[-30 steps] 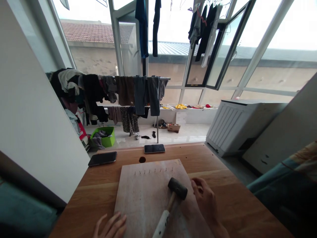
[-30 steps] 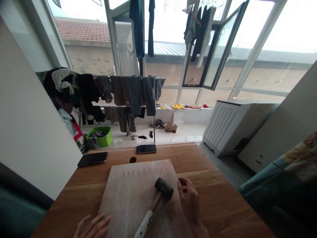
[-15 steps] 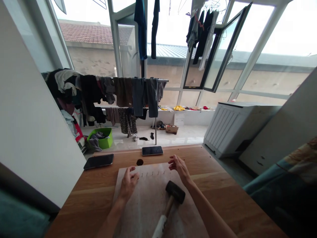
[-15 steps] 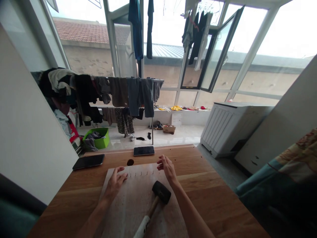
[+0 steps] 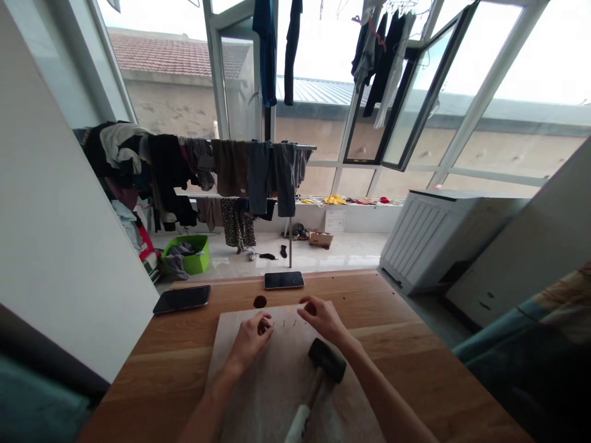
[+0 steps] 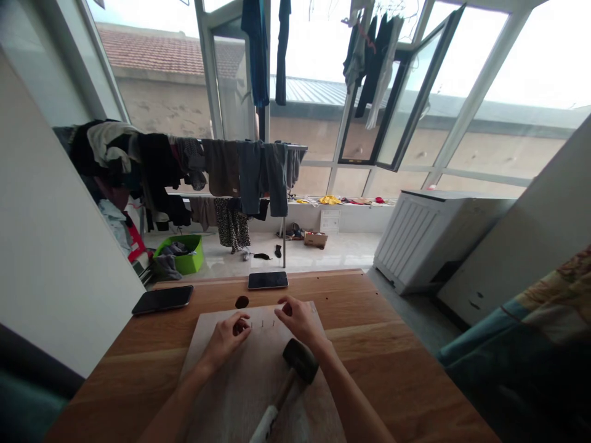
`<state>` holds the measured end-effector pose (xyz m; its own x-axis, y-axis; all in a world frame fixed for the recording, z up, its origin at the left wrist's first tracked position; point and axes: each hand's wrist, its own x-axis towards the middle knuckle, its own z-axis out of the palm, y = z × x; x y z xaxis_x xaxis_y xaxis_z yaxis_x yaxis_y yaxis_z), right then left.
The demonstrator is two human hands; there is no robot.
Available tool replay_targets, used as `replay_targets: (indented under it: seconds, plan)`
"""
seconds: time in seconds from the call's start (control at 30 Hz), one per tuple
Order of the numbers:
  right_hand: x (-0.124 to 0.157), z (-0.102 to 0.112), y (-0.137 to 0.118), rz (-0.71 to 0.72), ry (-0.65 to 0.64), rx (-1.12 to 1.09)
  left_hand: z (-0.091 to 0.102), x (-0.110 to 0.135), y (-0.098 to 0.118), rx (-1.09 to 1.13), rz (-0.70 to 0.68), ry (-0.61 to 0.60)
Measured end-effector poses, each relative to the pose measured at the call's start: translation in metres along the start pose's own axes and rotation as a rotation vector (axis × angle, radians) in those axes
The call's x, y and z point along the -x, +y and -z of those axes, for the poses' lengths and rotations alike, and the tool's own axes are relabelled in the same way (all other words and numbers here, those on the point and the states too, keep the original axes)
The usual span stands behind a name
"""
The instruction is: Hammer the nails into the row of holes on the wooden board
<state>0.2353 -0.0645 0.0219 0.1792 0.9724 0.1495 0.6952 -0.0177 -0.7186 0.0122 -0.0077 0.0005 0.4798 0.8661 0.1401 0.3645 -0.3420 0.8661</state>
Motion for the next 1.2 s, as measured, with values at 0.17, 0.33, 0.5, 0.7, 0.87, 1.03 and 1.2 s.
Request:
replay_targets:
  seconds: [0.17, 0.33, 0.5, 0.7, 0.87, 1.03, 1.2]
  plan:
    - [-0.002, -0.006, -0.015, 0.06, -0.098, 0.095, -0.001, -0.004, 0.001, -0.031, -0.079, 0.035]
    - [-0.004, -0.008, -0.028, 0.089, -0.042, 0.151, -0.01, -0.01, 0.001, -0.217, -0.143, -0.043]
    - [-0.009, -0.028, -0.032, 0.119, -0.119, 0.132, -0.002, -0.005, 0.012, -0.282, -0.199, -0.035]
    - [0.004, -0.025, -0.048, 0.153, -0.105, 0.032, 0.018, 0.012, 0.028, -0.155, -0.239, -0.052]
    - [0.026, -0.012, -0.064, 0.183, -0.244, -0.14, 0.037, 0.034, 0.033, -0.09, -0.172, -0.147]
    - [0.04, -0.004, -0.071, 0.114, -0.285, -0.435, 0.059, 0.062, 0.034, -0.192, -0.125, -0.185]
    - [0.073, 0.013, -0.026, -0.022, -0.053, -0.374, 0.066, 0.108, -0.007, -0.442, -0.22, 0.011]
